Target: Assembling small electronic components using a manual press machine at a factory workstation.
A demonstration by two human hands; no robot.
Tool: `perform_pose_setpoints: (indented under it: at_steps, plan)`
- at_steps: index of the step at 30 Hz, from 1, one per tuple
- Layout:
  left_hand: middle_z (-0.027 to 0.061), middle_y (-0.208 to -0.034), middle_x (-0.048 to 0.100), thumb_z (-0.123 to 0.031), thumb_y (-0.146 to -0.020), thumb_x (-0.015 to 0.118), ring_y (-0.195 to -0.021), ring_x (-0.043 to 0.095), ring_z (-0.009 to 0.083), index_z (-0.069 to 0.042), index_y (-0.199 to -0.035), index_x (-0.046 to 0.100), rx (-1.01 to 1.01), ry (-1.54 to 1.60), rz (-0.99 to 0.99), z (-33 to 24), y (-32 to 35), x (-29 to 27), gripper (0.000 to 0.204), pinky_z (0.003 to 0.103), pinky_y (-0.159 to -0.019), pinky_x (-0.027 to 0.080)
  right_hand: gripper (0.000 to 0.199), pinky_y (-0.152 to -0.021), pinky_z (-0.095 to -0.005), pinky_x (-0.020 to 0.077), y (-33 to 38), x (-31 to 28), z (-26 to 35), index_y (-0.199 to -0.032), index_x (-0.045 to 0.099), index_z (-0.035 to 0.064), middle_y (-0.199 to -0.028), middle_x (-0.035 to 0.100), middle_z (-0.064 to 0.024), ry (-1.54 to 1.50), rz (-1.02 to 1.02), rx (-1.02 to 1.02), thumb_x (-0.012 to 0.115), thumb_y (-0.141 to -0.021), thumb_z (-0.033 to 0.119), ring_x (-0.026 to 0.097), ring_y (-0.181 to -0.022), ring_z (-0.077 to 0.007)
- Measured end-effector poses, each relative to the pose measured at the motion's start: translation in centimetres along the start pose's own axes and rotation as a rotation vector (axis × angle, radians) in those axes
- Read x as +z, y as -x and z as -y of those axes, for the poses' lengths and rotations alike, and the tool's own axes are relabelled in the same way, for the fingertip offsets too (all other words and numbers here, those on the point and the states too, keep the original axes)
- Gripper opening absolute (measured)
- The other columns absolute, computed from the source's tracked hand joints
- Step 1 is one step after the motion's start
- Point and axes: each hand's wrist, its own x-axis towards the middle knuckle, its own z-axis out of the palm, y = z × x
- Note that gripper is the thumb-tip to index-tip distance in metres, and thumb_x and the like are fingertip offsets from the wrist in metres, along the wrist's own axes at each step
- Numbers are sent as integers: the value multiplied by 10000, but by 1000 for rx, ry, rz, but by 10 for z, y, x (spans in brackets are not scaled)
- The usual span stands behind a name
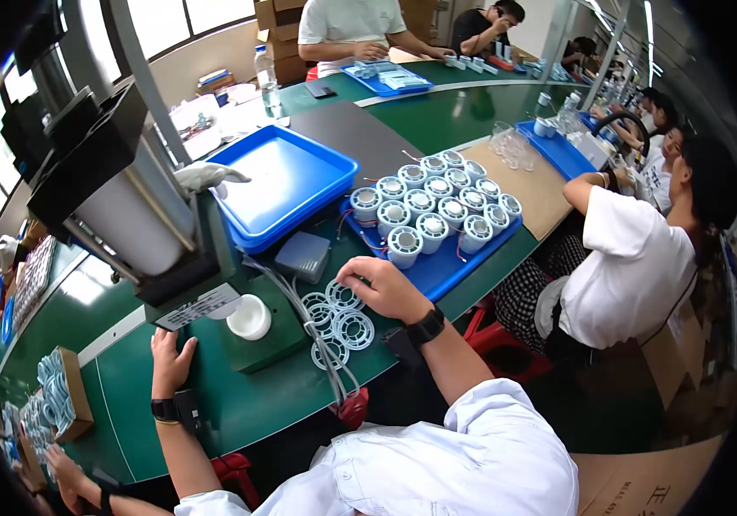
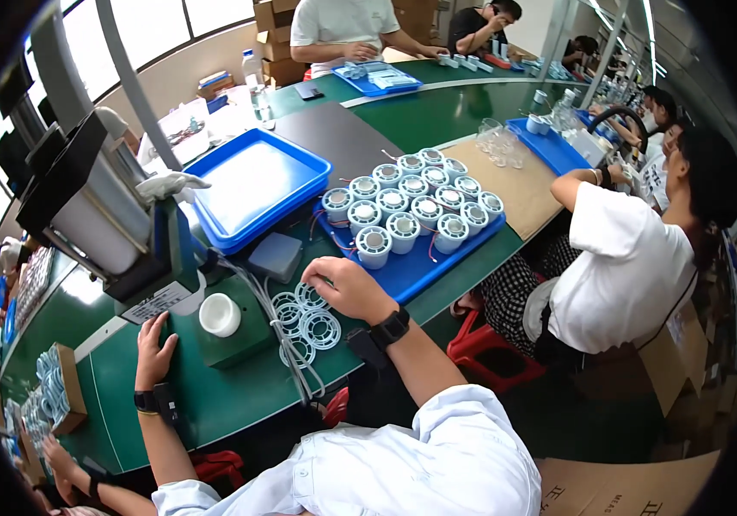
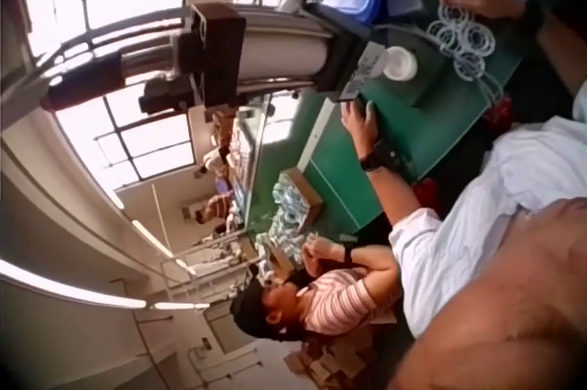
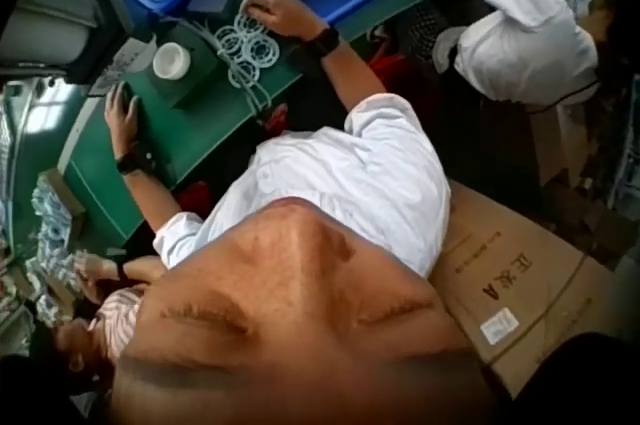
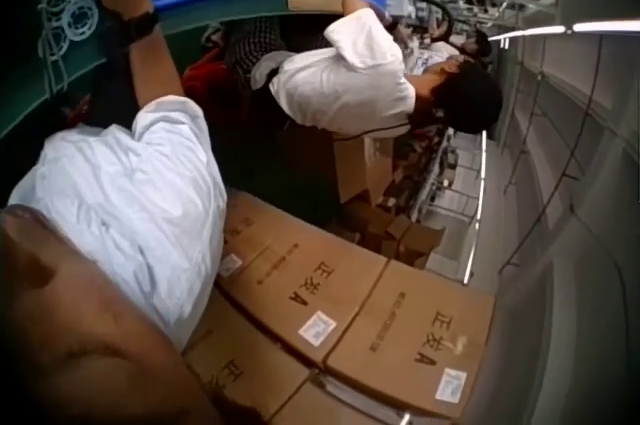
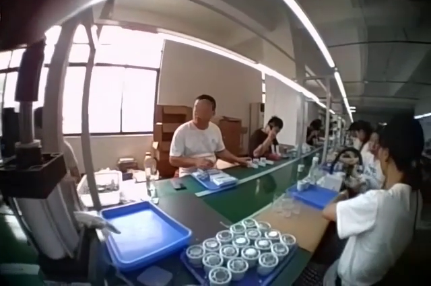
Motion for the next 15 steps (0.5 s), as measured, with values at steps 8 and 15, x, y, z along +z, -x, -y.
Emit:
perform_pose_setpoints:
  at_steps: [8, 15]
  plan:
    - [148, -1495, 404, -166, -873, 635, -1386, 348, 341, -119, -1384, 507, -126, 26, 114, -13, -7, -7, 530, 430, -1143, 258, 105, -718, -376, 506, 0, -3, 2, -917, 630, 14, -871, 653, -131, 12, -27, -31, 566, -885, 90, 633, -815, -312]
    - [148, -1503, 393, -156, -876, 628, -1396, 333, 341, -120, -1401, 488, -150, 20, 141, -15, -7, -10, 544, 435, -1151, 248, 89, -749, -360, 510, 2, -3, 3, -937, 639, 18, -901, 663, -113, 31, 4, -8, 580, -886, 61, 650, -853, -281]
